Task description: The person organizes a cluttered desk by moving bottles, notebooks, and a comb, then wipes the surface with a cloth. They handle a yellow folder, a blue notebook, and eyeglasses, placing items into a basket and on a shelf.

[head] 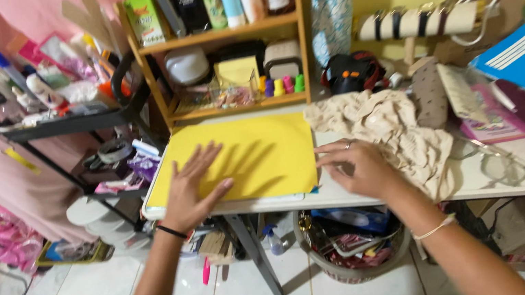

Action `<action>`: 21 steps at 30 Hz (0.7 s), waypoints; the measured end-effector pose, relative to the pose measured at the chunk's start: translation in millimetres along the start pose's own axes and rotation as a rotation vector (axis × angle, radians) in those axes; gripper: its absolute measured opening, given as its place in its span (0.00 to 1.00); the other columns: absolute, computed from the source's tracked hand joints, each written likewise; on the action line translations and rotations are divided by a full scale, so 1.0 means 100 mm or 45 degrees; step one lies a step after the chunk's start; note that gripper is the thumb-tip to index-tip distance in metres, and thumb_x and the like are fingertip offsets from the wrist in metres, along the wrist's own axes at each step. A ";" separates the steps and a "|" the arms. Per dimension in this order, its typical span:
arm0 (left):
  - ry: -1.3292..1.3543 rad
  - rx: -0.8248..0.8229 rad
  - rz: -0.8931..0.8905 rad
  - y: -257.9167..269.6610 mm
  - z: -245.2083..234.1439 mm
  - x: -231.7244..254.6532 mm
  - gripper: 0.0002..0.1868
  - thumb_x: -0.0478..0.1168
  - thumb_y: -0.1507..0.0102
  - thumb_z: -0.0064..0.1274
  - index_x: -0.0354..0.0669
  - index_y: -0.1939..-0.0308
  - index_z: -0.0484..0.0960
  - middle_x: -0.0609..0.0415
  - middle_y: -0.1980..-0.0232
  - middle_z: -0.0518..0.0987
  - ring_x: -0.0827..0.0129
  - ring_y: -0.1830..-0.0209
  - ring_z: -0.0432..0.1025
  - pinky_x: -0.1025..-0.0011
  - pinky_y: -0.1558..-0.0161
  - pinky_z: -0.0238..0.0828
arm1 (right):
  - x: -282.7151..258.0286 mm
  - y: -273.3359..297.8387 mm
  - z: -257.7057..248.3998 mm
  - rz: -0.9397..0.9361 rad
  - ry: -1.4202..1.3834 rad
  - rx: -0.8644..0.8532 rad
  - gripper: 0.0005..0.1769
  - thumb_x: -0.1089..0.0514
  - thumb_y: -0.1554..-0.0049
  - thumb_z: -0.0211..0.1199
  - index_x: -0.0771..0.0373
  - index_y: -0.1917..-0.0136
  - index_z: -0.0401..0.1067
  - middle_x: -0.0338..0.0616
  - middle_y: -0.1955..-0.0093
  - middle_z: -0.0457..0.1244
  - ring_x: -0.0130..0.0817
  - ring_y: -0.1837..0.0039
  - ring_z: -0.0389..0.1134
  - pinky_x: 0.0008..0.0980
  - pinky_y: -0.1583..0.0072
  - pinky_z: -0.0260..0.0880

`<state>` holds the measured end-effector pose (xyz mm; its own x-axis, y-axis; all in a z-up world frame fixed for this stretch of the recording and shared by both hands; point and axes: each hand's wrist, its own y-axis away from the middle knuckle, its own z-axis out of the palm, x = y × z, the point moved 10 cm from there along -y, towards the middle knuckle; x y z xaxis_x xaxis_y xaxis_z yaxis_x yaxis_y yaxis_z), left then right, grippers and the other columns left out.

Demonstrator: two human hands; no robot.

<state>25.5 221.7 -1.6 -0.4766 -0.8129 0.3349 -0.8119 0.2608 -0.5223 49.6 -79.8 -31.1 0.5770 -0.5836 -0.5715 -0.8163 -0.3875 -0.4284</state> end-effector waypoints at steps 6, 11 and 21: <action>0.386 0.008 0.125 -0.50 0.67 1.00 0.25 0.57 0.31 0.50 0.49 0.37 0.81 0.46 0.27 0.74 0.53 0.25 0.66 0.55 0.26 0.60 | -0.25 0.23 -0.70 -0.229 0.298 0.710 0.17 0.66 0.43 0.59 0.60 0.41 0.79 0.46 0.43 0.71 0.40 0.46 0.72 0.36 0.44 0.71; 0.517 0.091 0.223 -0.90 1.35 1.96 0.25 0.54 0.33 0.52 0.48 0.35 0.81 0.38 0.30 0.74 0.47 0.32 0.71 0.58 0.33 0.68 | 0.12 0.44 -1.24 -0.131 0.770 0.735 0.15 0.59 0.41 0.60 0.60 0.42 0.78 0.44 0.36 0.69 0.48 0.30 0.63 0.49 0.32 0.63; -0.029 0.156 -0.280 -1.73 2.24 2.28 0.30 0.58 0.42 0.58 0.46 0.42 0.79 0.43 0.31 0.72 0.45 0.33 0.65 0.38 0.38 0.57 | 0.65 0.70 -1.41 0.021 0.956 0.823 0.17 0.49 0.36 0.56 0.59 0.42 0.79 0.49 0.34 0.67 0.53 0.33 0.65 0.55 0.31 0.61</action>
<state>132.6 -125.6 -10.3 -0.2845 -0.8548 0.4340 -0.8477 0.0128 -0.5304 26.2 -245.3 0.7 0.2153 -0.9729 -0.0847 -0.5224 -0.0414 -0.8517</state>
